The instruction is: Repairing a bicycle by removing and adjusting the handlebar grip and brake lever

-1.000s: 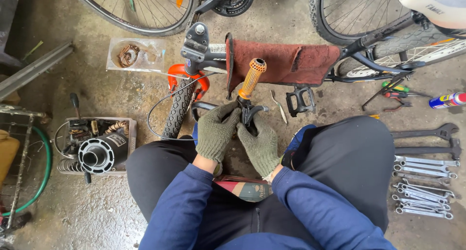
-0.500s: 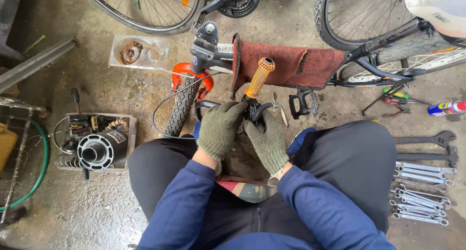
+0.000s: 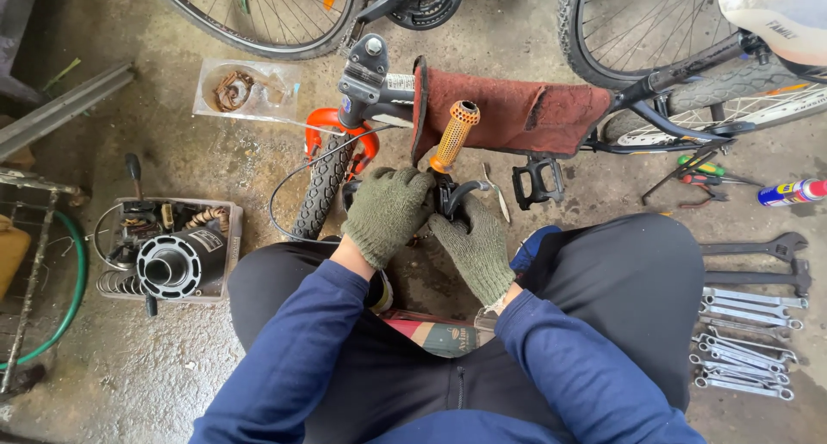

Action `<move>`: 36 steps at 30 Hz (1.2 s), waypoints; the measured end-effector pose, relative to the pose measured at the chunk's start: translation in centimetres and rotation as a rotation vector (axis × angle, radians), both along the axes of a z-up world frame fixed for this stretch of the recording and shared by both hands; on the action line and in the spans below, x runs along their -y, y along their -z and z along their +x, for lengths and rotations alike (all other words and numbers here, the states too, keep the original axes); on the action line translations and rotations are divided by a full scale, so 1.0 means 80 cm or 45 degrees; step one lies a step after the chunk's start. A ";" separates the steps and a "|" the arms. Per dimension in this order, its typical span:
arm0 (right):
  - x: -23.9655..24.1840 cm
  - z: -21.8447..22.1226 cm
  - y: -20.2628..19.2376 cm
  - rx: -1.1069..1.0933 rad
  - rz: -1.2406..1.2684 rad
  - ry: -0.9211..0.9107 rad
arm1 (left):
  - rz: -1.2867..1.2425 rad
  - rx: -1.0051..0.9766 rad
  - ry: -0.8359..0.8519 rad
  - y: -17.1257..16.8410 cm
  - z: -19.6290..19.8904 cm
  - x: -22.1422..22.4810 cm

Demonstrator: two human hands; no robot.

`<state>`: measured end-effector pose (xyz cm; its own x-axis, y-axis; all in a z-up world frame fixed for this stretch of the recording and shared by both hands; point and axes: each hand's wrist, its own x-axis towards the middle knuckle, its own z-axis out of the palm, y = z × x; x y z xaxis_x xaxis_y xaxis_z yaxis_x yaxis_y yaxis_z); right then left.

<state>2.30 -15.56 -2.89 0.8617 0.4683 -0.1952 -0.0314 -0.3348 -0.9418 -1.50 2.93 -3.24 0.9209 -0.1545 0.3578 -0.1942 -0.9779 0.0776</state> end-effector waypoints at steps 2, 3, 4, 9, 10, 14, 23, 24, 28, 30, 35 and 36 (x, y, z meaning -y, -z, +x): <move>0.001 -0.001 0.003 0.018 -0.005 0.010 | -0.049 -0.005 -0.112 0.005 0.002 0.004; 0.000 -0.004 0.011 0.018 -0.007 0.014 | -0.050 -0.005 -0.108 -0.001 0.002 0.006; 0.000 -0.007 0.020 -0.078 -0.048 0.044 | -0.175 -0.110 -0.196 -0.006 0.001 0.008; -0.004 -0.013 0.017 -0.223 -0.049 0.058 | -0.725 -0.390 -0.498 -0.046 -0.012 0.025; -0.007 -0.015 0.010 -0.232 -0.059 0.091 | -0.931 -0.411 -0.598 -0.049 -0.018 0.028; -0.008 -0.023 -0.011 -0.268 0.025 0.125 | -1.305 -0.457 -0.769 -0.097 -0.025 0.044; 0.007 -0.016 0.021 -0.180 0.437 0.263 | -1.118 -0.659 -0.528 -0.105 -0.054 0.080; 0.010 -0.013 0.014 -0.179 0.437 0.262 | -1.119 -0.657 -0.529 -0.088 -0.053 0.084; -0.001 -0.021 -0.022 -0.005 -0.046 0.096 | -0.780 -0.215 -0.495 -0.050 -0.051 0.089; 0.001 -0.019 -0.012 0.145 -0.367 0.038 | -0.818 -0.246 -0.537 -0.041 -0.053 0.083; 0.028 0.010 0.022 0.052 0.211 -0.185 | -0.813 -0.069 -0.533 -0.028 -0.061 0.071; 0.039 0.040 0.056 0.051 0.210 -0.190 | -0.815 -0.068 -0.537 -0.031 -0.062 0.069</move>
